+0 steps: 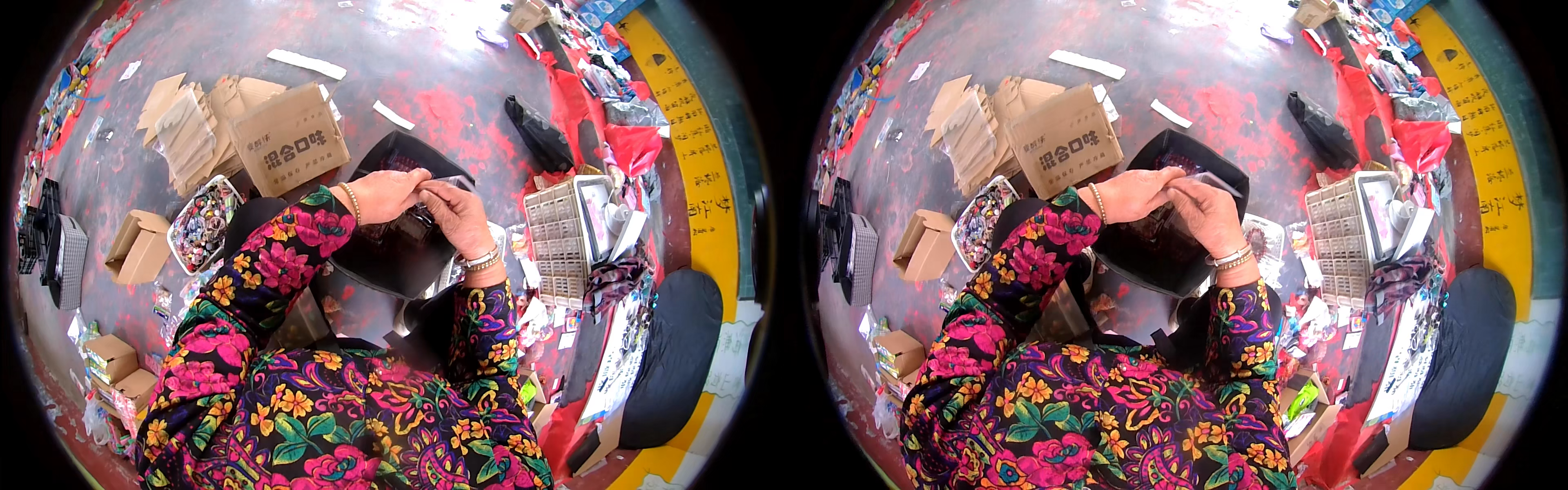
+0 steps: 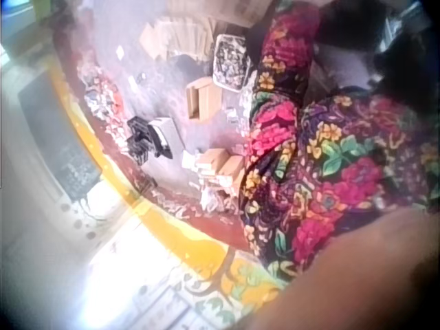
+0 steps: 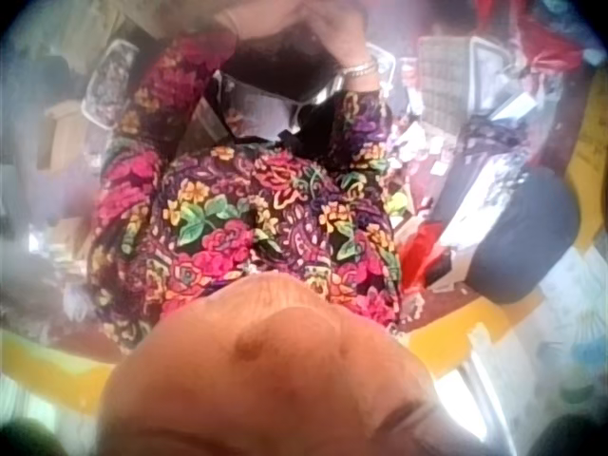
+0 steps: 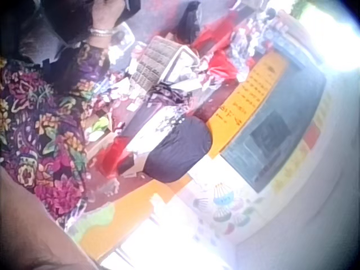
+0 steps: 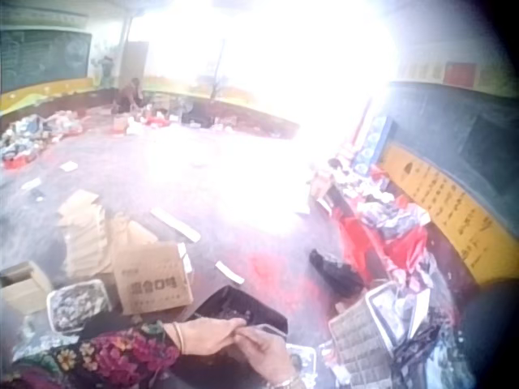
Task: The person sits on the floor and packs red beaded bracelets into small clear plastic bags. They open the bags, place the bracelets inside, and seal them before placing the packaged items into a black container.
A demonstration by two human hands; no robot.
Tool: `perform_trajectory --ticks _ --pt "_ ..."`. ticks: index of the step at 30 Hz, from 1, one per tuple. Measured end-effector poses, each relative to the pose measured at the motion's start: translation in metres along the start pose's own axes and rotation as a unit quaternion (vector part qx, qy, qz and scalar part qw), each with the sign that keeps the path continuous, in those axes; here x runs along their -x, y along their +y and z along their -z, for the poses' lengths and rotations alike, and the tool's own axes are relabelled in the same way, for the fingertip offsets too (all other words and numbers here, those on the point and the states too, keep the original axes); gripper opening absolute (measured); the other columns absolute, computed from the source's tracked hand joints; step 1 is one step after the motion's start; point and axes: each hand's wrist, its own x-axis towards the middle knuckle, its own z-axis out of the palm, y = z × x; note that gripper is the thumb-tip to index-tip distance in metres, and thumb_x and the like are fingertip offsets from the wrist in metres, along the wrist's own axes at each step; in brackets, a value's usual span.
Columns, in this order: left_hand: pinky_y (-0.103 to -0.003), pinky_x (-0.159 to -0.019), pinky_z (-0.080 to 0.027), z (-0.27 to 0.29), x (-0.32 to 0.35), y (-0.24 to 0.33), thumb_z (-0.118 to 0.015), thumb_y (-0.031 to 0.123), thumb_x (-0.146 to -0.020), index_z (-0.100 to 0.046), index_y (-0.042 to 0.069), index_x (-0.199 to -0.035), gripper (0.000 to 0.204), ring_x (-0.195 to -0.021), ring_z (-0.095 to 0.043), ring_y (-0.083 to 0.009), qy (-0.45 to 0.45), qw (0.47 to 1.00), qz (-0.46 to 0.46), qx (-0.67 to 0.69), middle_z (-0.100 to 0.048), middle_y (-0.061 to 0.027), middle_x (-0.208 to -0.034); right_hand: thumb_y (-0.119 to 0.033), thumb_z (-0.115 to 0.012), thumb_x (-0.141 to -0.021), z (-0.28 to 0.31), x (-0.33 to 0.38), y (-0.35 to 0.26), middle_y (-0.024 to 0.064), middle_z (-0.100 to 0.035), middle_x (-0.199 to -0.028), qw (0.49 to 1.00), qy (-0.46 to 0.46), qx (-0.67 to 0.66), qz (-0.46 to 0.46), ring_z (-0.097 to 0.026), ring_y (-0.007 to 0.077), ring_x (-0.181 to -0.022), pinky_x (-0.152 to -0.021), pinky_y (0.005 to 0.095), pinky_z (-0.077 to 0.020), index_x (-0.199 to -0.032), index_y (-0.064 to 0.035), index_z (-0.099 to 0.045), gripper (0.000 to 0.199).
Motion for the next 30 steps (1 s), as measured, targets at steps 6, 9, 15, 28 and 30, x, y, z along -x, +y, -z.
perform_trajectory --ticks 6,9,15,28,30 --pt "-0.047 -0.075 -0.044 0.000 0.001 0.005 -0.046 0.017 -0.089 -0.036 0.001 -0.117 0.034 -0.090 -0.055 -0.0423 -0.019 0.999 0.008 0.026 -0.058 -0.0266 -0.094 -0.012 -0.062 -0.083 0.003 0.003 -0.004 0.0085 -0.066 -0.085 0.999 -0.026 -0.028 -0.014 -0.058 0.0106 -0.074 -0.071 0.0236 -0.0465 -0.096 -0.0012 -0.064 0.016" --pt "-0.045 -0.074 -0.045 -0.001 -0.001 0.006 -0.050 0.015 -0.086 -0.038 0.002 -0.116 0.035 -0.090 -0.056 -0.0415 0.004 0.999 0.036 0.023 -0.058 -0.0252 -0.096 -0.012 -0.061 -0.083 -0.001 0.001 -0.005 0.0097 -0.066 -0.085 1.000 -0.013 -0.022 -0.002 -0.060 0.0116 -0.075 -0.071 0.0243 -0.0471 -0.103 -0.0037 -0.062 0.021" --pt "-0.038 -0.078 -0.047 0.001 -0.008 0.002 -0.057 0.013 -0.079 -0.051 -0.003 -0.107 0.033 -0.093 -0.058 -0.0361 0.106 0.981 0.054 0.151 -0.060 -0.0220 -0.098 -0.014 -0.060 -0.086 -0.003 -0.004 0.003 0.0002 -0.064 -0.079 0.997 0.028 0.077 -0.010 -0.049 0.0032 -0.062 -0.055 0.0194 -0.0416 -0.121 -0.0099 -0.053 0.036" --pt "-0.027 -0.085 -0.044 -0.001 -0.012 0.002 -0.051 0.024 -0.091 -0.046 -0.003 -0.121 0.041 -0.100 -0.054 -0.0129 0.067 0.964 0.094 0.239 -0.058 -0.0100 -0.108 -0.010 -0.057 -0.082 -0.016 -0.006 -0.004 0.0143 -0.065 -0.086 0.966 0.057 0.252 0.015 -0.064 0.0276 -0.077 -0.067 0.0348 -0.0492 -0.118 -0.0071 -0.052 0.036" --pt "-0.028 -0.084 -0.045 0.002 -0.015 0.005 -0.048 0.025 -0.092 -0.047 -0.004 -0.119 0.040 -0.099 -0.056 -0.0153 0.066 0.969 0.084 0.221 -0.059 -0.0124 -0.108 -0.009 -0.056 -0.082 -0.016 -0.007 -0.010 0.0160 -0.064 -0.088 0.958 0.052 0.282 0.009 -0.063 0.0318 -0.081 -0.069 0.0373 -0.0494 -0.117 -0.0064 -0.051 0.036"
